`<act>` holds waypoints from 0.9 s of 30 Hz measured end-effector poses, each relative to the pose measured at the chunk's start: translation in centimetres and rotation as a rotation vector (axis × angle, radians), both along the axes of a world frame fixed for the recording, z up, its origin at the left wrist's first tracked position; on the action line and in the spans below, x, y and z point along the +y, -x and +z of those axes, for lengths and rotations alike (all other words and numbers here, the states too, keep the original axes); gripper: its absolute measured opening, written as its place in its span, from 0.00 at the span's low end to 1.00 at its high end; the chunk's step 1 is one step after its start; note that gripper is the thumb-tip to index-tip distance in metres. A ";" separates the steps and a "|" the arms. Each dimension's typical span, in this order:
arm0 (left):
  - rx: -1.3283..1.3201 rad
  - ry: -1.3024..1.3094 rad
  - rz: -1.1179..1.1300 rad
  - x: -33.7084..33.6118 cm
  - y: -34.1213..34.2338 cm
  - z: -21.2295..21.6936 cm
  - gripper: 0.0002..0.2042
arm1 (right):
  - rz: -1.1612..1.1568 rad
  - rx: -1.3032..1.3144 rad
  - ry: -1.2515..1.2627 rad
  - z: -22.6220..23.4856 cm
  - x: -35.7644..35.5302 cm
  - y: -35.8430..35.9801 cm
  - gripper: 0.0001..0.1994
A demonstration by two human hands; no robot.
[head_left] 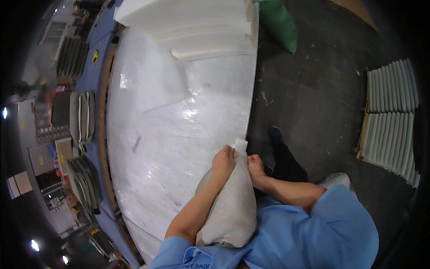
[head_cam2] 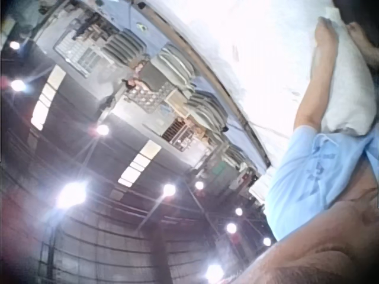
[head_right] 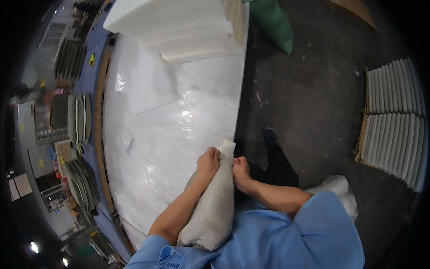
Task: The person wraps rectangular foam pieces in white fabric by hand. The person folds the fabric around each foam piece, tucks the edges, and places the wrapped items on a nearby stack. Other workers are visible in the background.
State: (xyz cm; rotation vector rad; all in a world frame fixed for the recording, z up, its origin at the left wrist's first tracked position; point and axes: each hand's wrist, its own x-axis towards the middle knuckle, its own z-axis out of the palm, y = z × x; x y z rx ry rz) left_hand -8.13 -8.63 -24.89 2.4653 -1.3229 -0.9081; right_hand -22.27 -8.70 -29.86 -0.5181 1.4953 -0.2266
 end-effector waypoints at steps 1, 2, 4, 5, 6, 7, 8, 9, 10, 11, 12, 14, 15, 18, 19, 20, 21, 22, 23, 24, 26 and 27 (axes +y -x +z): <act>-0.011 -0.002 -0.030 0.2 -0.5 -0.3 0.13 | -0.057 0.000 -0.046 0.1 -0.1 -0.6 0.11; -0.022 -0.004 -0.061 0.2 -1.1 -0.7 0.13 | -0.114 -0.001 -0.094 0.1 -0.4 -1.3 0.11; 0.005 -0.015 -0.100 0.0 -1.7 -1.3 0.13 | -0.217 -0.096 -0.151 0.2 -1.1 -1.8 0.13; 0.021 -0.007 -0.121 -0.4 -2.0 -1.7 0.13 | -0.268 -0.145 -0.181 0.1 -1.8 -2.1 0.14; 0.037 -0.001 -0.145 -0.7 -2.1 -2.2 0.13 | -0.325 -0.173 -0.223 -0.1 -2.2 -2.1 0.16; 0.066 0.007 -0.141 -1.1 -2.2 -2.7 0.13 | -0.381 -0.202 -0.259 -0.4 -2.9 -2.4 0.18; 0.095 0.013 -0.137 -1.6 -2.3 -3.1 0.13 | -0.440 -0.211 -0.307 -0.6 -3.7 -2.6 0.20; 0.126 0.014 -0.137 -2.0 -2.4 -3.6 0.13 | -0.503 -0.218 -0.359 -1.2 -3.8 -2.8 0.22; 0.122 0.025 -0.118 -2.3 -2.5 -4.1 0.14 | -0.507 -0.191 -0.312 -1.8 -3.5 -3.0 0.22; 0.117 0.036 -0.099 -2.6 -2.6 -4.5 0.14 | -0.509 -0.164 -0.264 -2.5 -3.3 -3.4 0.23; 0.118 0.044 -0.074 -2.9 -2.4 -4.6 0.14 | -0.508 -0.130 -0.221 -2.6 -3.1 -3.7 0.24; 0.058 0.064 -0.034 -4.1 -1.5 -4.9 0.14 | -0.506 -0.049 -0.194 -2.9 -3.3 -4.1 0.25; 0.032 0.074 -0.012 -4.5 -1.1 -5.1 0.14 | -0.504 -0.004 -0.180 -3.0 -3.6 -4.1 0.26; 0.002 0.086 -0.001 -5.0 -0.6 -5.4 0.16 | -0.046 0.349 -0.091 -3.7 -4.2 -3.4 0.29; 0.000 0.083 -0.018 -5.3 -0.4 -5.6 0.16 | -0.025 0.394 -0.084 -4.3 -4.4 -3.2 0.30; -0.003 0.081 -0.034 -5.7 -0.2 -5.8 0.16 | -0.004 0.440 -0.079 -4.8 -4.7 -3.2 0.30; -0.006 0.078 -0.044 -5.9 -0.1 -6.2 0.16 | 0.024 0.485 -0.073 -5.1 -4.9 -3.2 0.31; -0.011 0.082 -0.065 -6.1 -0.3 -6.6 0.15 | -0.012 0.510 -0.060 -5.4 -4.9 -3.4 0.29; -0.015 0.085 -0.086 -6.3 -0.6 -7.0 0.15 | -0.048 0.535 -0.046 -5.7 -4.9 -3.9 0.27; -0.016 0.086 -0.108 -6.4 -0.7 -7.5 0.14 | -0.083 0.564 -0.036 -6.0 -4.8 -4.1 0.26; -0.014 0.063 -0.140 -6.4 -0.6 -8.5 0.13 | -0.095 0.591 -0.016 -6.7 -4.5 -4.2 0.26; -0.018 0.052 -0.159 -6.5 -0.8 -8.8 0.12 | -0.104 0.599 -0.007 -7.2 -4.4 -4.4 0.26</act>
